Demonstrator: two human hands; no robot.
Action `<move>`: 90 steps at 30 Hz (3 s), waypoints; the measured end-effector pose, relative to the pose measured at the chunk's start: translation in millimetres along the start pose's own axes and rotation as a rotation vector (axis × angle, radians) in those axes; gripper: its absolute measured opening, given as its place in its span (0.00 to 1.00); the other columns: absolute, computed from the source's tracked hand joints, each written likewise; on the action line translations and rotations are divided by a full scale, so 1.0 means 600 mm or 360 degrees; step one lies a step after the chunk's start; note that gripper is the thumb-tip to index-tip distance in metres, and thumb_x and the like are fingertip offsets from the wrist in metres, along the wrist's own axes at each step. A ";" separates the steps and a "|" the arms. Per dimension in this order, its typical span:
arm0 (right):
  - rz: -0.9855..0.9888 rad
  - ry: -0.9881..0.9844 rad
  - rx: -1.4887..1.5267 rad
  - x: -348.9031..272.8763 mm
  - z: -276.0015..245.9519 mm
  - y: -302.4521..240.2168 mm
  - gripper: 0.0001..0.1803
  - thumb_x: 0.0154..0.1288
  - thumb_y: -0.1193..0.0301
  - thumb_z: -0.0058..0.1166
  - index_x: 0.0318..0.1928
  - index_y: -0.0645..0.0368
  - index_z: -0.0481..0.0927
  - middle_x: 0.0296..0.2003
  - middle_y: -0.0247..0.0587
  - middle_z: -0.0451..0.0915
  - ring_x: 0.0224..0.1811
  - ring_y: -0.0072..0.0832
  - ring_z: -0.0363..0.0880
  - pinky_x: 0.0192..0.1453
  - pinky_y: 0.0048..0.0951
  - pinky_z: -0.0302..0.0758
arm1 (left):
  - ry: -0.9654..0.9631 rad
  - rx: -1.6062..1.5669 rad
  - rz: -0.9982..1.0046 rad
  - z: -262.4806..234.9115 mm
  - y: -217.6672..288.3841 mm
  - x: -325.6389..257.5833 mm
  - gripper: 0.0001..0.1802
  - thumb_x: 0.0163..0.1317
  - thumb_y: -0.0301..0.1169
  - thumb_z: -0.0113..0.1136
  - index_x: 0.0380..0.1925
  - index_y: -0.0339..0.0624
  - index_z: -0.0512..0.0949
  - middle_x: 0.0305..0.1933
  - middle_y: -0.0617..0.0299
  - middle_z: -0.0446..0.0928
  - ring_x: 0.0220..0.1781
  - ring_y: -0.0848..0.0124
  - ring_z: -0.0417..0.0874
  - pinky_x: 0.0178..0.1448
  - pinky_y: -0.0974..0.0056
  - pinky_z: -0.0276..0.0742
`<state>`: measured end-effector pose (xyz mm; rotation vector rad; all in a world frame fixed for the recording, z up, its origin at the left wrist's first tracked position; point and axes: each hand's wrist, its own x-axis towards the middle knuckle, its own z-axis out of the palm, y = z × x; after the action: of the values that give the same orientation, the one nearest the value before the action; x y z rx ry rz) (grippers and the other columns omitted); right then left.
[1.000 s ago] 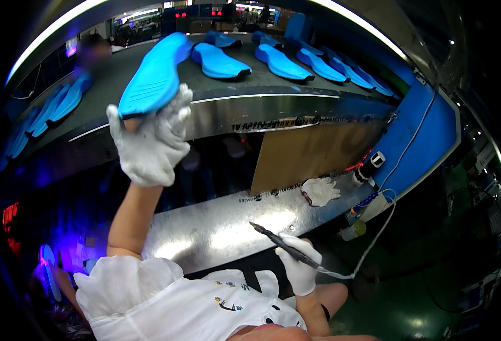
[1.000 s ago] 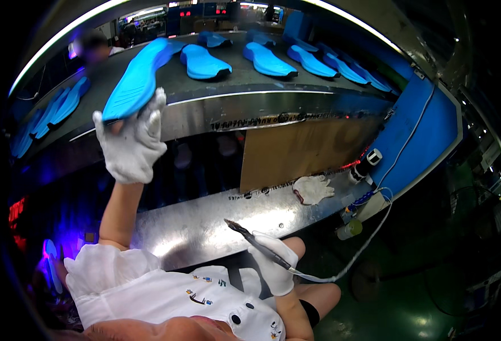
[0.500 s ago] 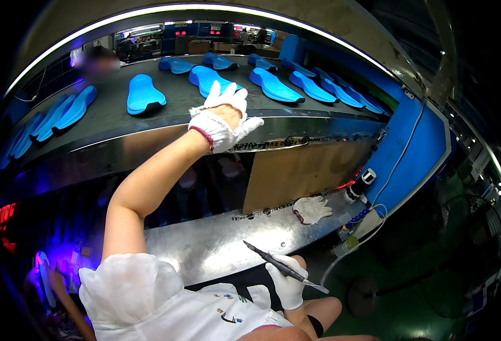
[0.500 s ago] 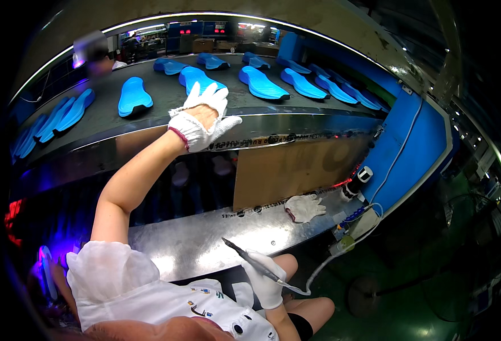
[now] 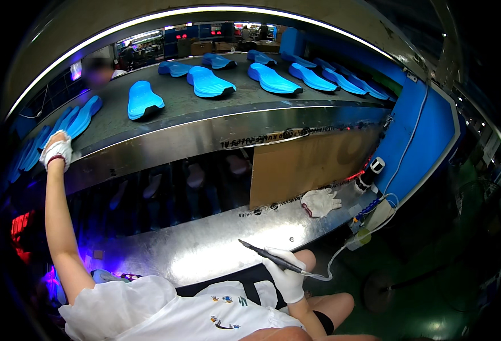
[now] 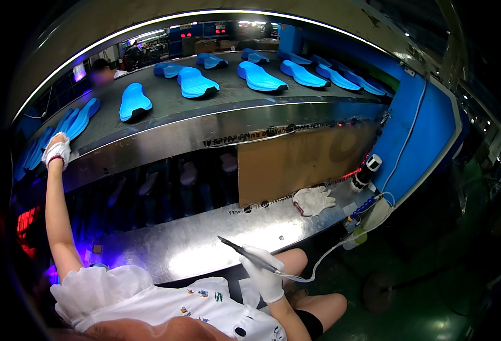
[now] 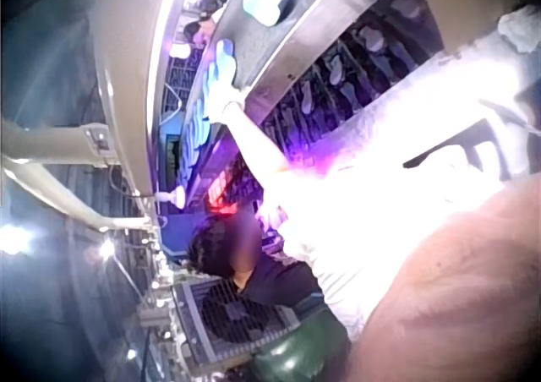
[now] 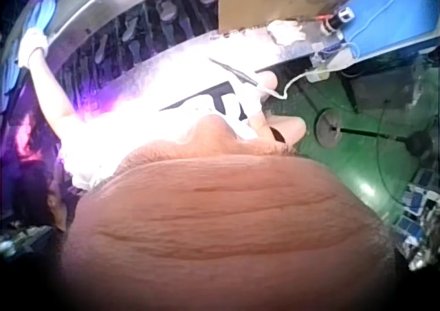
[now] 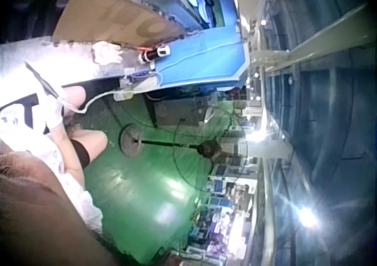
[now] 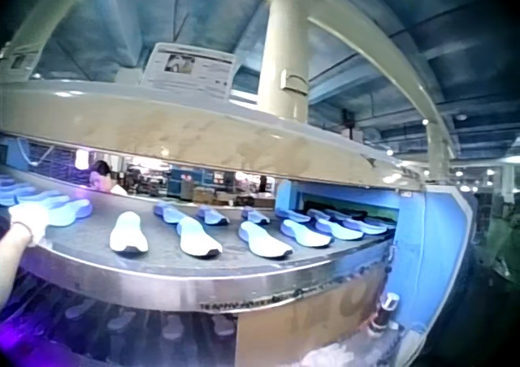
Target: The person sits on the floor and uses a pair of pliers to trim excess plastic flash from the edges and soles of blue slipper soles. They pick up each sole from a nearby surface, trim it, and place it back down, repeating the process for multiple units.
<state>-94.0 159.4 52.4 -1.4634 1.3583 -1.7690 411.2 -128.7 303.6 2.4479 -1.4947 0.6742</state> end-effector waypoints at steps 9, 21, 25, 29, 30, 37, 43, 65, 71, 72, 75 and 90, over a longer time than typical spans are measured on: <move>0.0071 0.0367 0.0009 -0.013 -0.007 0.011 0.12 0.59 0.82 0.62 0.44 0.68 0.80 0.37 0.39 0.83 0.39 0.24 0.82 0.47 0.21 0.77 | 0.1112 -0.1361 0.0721 0.027 0.081 -0.161 0.14 0.58 0.32 0.68 0.38 0.36 0.76 0.45 0.52 0.78 0.48 0.60 0.80 0.54 0.58 0.75; 0.0433 0.1094 0.0192 -0.042 -0.075 0.043 0.11 0.68 0.78 0.54 0.50 0.66 0.75 0.34 0.42 0.81 0.19 0.16 0.73 0.22 0.16 0.72 | -0.0898 -0.2638 0.1832 0.241 0.354 -0.705 0.13 0.53 0.27 0.67 0.40 0.43 0.78 0.49 0.52 0.78 0.55 0.51 0.79 0.61 0.52 0.73; 0.0557 0.1133 0.0177 -0.055 -0.084 0.051 0.11 0.67 0.75 0.56 0.48 0.66 0.76 0.29 0.38 0.80 0.18 0.16 0.72 0.22 0.16 0.71 | -0.0781 -0.2327 0.2086 0.261 0.385 -0.712 0.16 0.46 0.28 0.73 0.29 0.44 0.73 0.58 0.45 0.70 0.62 0.46 0.71 0.64 0.47 0.68; 0.0561 0.1141 0.0238 -0.055 -0.085 0.056 0.11 0.67 0.75 0.56 0.48 0.66 0.76 0.28 0.36 0.77 0.21 0.17 0.73 0.24 0.17 0.73 | -0.1905 -0.2875 0.1249 0.338 0.435 -0.708 0.19 0.61 0.46 0.58 0.37 0.40 0.72 0.59 0.46 0.71 0.60 0.52 0.73 0.63 0.53 0.69; 0.0557 0.1152 0.0338 -0.041 -0.073 0.047 0.10 0.66 0.76 0.56 0.46 0.67 0.77 0.29 0.36 0.78 0.22 0.17 0.74 0.26 0.17 0.74 | -0.2800 -0.3313 0.0659 0.384 0.459 -0.701 0.27 0.64 0.54 0.50 0.45 0.38 0.71 0.59 0.46 0.71 0.59 0.54 0.75 0.61 0.55 0.71; 0.0592 0.1082 0.0290 -0.040 -0.056 0.073 0.09 0.66 0.76 0.58 0.44 0.66 0.78 0.29 0.36 0.79 0.24 0.18 0.76 0.29 0.19 0.77 | -0.4649 -0.3195 -0.0867 0.307 0.510 -0.707 0.53 0.63 0.74 0.28 0.66 0.35 0.63 0.60 0.32 0.70 0.56 0.40 0.76 0.54 0.42 0.76; 0.0435 0.0764 -0.0390 -0.005 -0.080 0.137 0.08 0.61 0.75 0.64 0.39 0.63 0.81 0.27 0.34 0.81 0.24 0.19 0.77 0.29 0.24 0.74 | -0.4554 -0.3023 -0.1214 0.232 0.532 -0.745 0.55 0.63 0.74 0.26 0.63 0.30 0.65 0.54 0.33 0.72 0.47 0.42 0.78 0.55 0.43 0.77; 0.0035 0.0723 -0.0557 0.041 -0.014 -0.003 0.10 0.53 0.79 0.67 0.38 0.61 0.85 0.31 0.41 0.83 0.32 0.29 0.83 0.41 0.29 0.79 | -0.4601 -0.3769 -0.0490 0.157 0.493 -0.758 0.44 0.66 0.65 0.42 0.62 0.34 0.70 0.57 0.42 0.77 0.53 0.51 0.82 0.61 0.45 0.77; 0.0019 0.0454 -0.0418 0.034 0.009 -0.015 0.10 0.57 0.81 0.64 0.41 0.64 0.82 0.35 0.40 0.84 0.36 0.25 0.82 0.44 0.29 0.79 | -0.3696 -0.3400 -0.0672 0.123 0.480 -0.731 0.43 0.63 0.69 0.39 0.60 0.44 0.72 0.48 0.51 0.81 0.42 0.59 0.83 0.42 0.53 0.83; -0.0067 0.0639 -0.0749 0.046 -0.004 -0.019 0.10 0.60 0.81 0.63 0.43 0.65 0.81 0.36 0.41 0.84 0.36 0.25 0.81 0.45 0.28 0.79 | -0.3909 -0.3280 -0.0765 0.116 0.477 -0.720 0.43 0.63 0.69 0.39 0.60 0.45 0.72 0.48 0.52 0.80 0.41 0.60 0.83 0.40 0.53 0.83; -0.0443 0.0234 -0.1016 0.026 0.032 -0.040 0.10 0.55 0.80 0.67 0.39 0.63 0.84 0.32 0.40 0.84 0.32 0.26 0.83 0.38 0.29 0.78 | -0.3930 -0.3632 -0.0602 0.124 0.479 -0.721 0.48 0.61 0.72 0.42 0.61 0.38 0.70 0.55 0.38 0.76 0.49 0.51 0.82 0.52 0.48 0.82; -0.0003 0.0617 -0.0557 0.019 0.039 -0.025 0.11 0.55 0.75 0.66 0.39 0.60 0.80 0.30 0.43 0.82 0.30 0.37 0.83 0.37 0.32 0.80 | -0.4015 -0.3978 -0.0166 0.152 0.492 -0.708 0.54 0.59 0.72 0.48 0.68 0.34 0.60 0.57 0.29 0.70 0.53 0.47 0.79 0.54 0.47 0.81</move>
<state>-72.8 146.8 69.8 -1.3263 1.9441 -1.9611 12.8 32.3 1.5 0.2295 0.3549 3.5295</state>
